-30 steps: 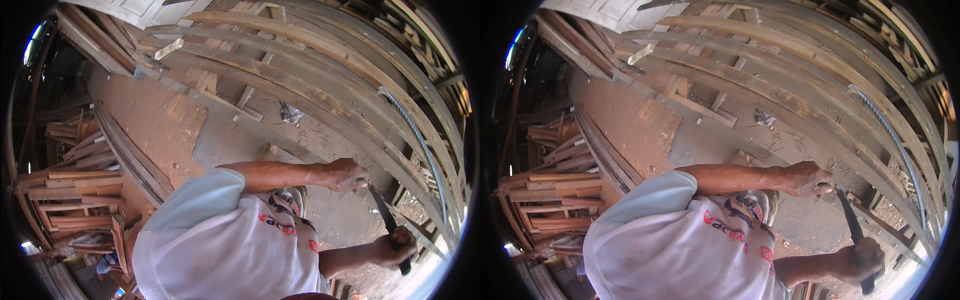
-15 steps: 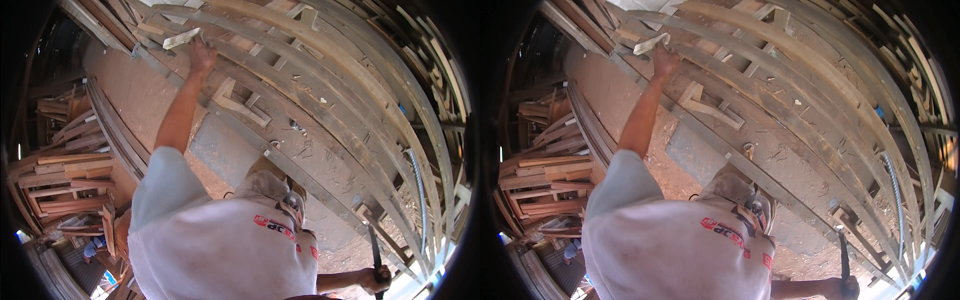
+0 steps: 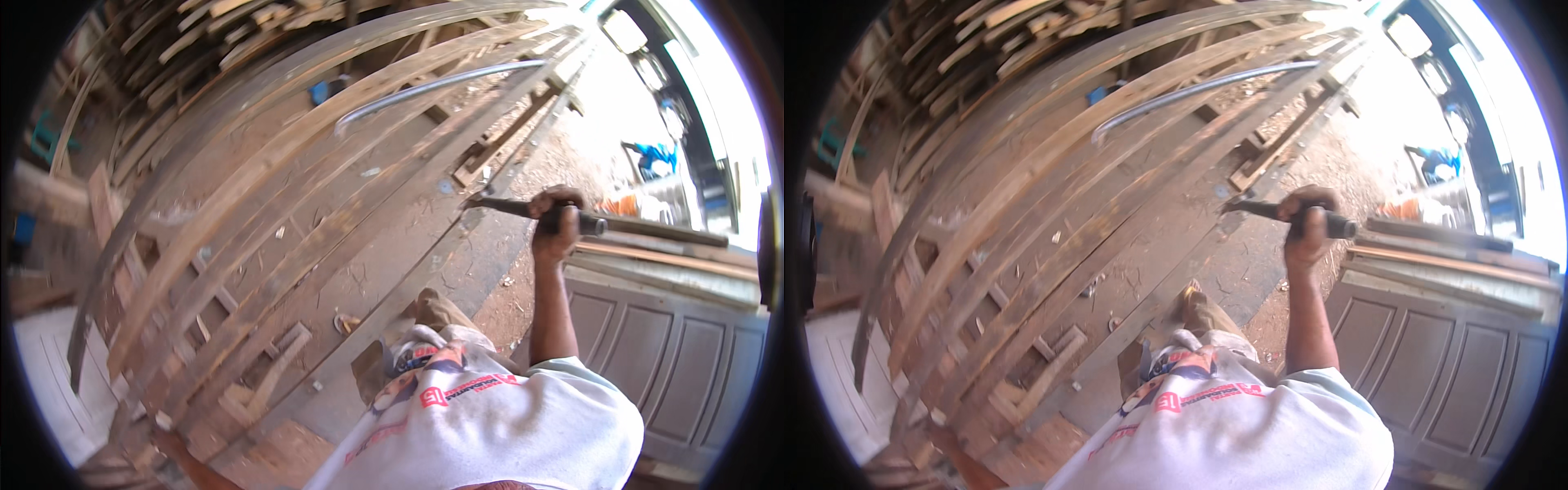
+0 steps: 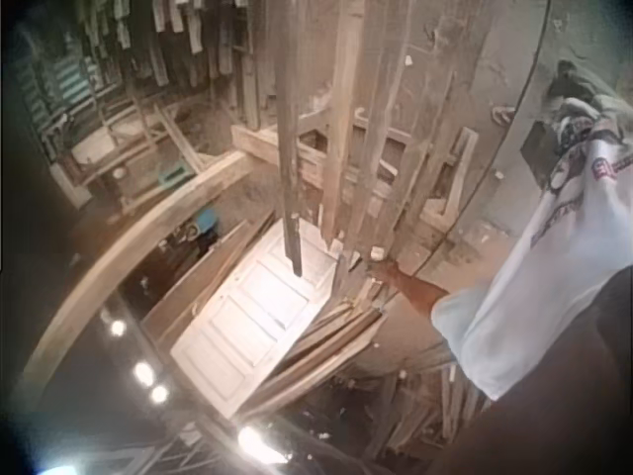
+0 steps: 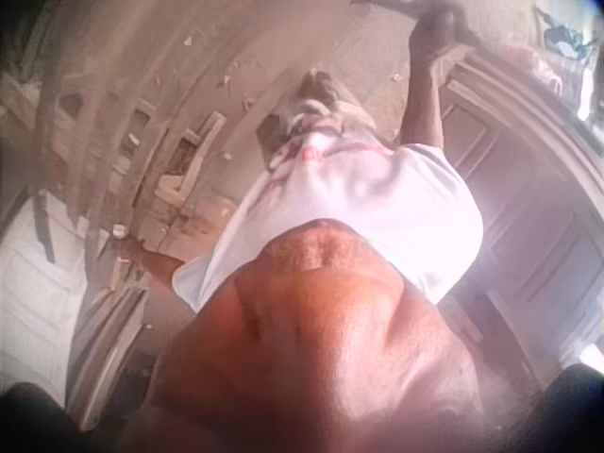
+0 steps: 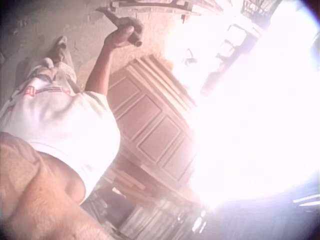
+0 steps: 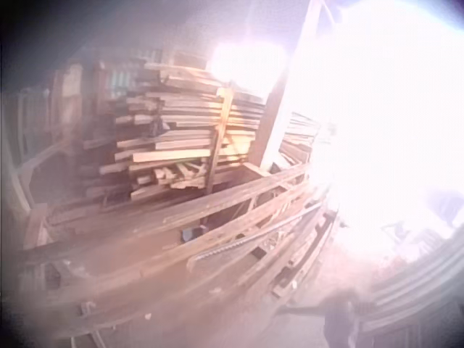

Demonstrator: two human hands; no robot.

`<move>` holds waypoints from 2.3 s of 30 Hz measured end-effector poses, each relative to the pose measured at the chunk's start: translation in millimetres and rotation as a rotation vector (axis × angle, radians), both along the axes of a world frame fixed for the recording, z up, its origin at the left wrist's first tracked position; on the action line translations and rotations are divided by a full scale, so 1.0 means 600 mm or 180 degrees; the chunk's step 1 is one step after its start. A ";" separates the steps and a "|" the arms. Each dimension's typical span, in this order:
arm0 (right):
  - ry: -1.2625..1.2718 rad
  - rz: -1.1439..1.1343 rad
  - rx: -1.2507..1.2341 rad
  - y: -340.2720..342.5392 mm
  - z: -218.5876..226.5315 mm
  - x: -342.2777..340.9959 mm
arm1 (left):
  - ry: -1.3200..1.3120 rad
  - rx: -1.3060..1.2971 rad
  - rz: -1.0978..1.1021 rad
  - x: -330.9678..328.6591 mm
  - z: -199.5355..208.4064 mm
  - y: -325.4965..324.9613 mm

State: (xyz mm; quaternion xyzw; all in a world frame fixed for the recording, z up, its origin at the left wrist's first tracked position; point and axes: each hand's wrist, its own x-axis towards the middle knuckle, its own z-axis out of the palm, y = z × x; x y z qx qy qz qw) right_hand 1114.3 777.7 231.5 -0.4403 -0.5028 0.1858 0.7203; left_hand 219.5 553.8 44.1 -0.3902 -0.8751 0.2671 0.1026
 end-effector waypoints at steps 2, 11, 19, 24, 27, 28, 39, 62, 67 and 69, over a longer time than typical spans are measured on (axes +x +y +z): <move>0.0066 -0.0011 0.0090 0.004 0.016 0.031 | 0.0115 0.0258 -0.0054 0.028 0.022 0.003; 0.0481 0.0220 -0.0001 -0.022 0.012 0.068 | -0.2366 0.3857 -0.0817 0.586 0.123 0.221; 0.1267 0.1370 -0.0003 -0.042 0.043 0.241 | -0.6134 0.1876 -0.0964 1.173 0.289 0.319; 0.0845 0.1414 0.0411 0.004 0.108 0.412 | -0.6178 0.1412 -0.1030 1.320 0.226 0.267; 0.0433 0.1308 0.0880 0.031 0.143 0.477 | -0.6890 0.0726 -0.0527 1.354 0.194 0.262; 0.0310 0.1267 0.1031 0.053 0.152 0.491 | -0.7192 0.0446 -0.0356 1.368 0.197 0.278; 0.1148 0.1361 -0.0070 0.278 0.042 0.561 | -0.7018 0.0688 -0.0962 1.493 0.137 0.401; 0.0975 0.4998 -0.0149 0.469 0.120 0.561 | -0.3892 0.2121 0.1030 1.826 0.163 0.420; 0.1354 0.5378 0.0114 0.451 0.143 0.480 | -0.4085 0.1972 0.1048 1.827 0.157 0.426; 0.1306 0.5728 0.0428 0.460 0.136 0.478 | -0.4145 0.2004 0.0970 1.821 0.156 0.436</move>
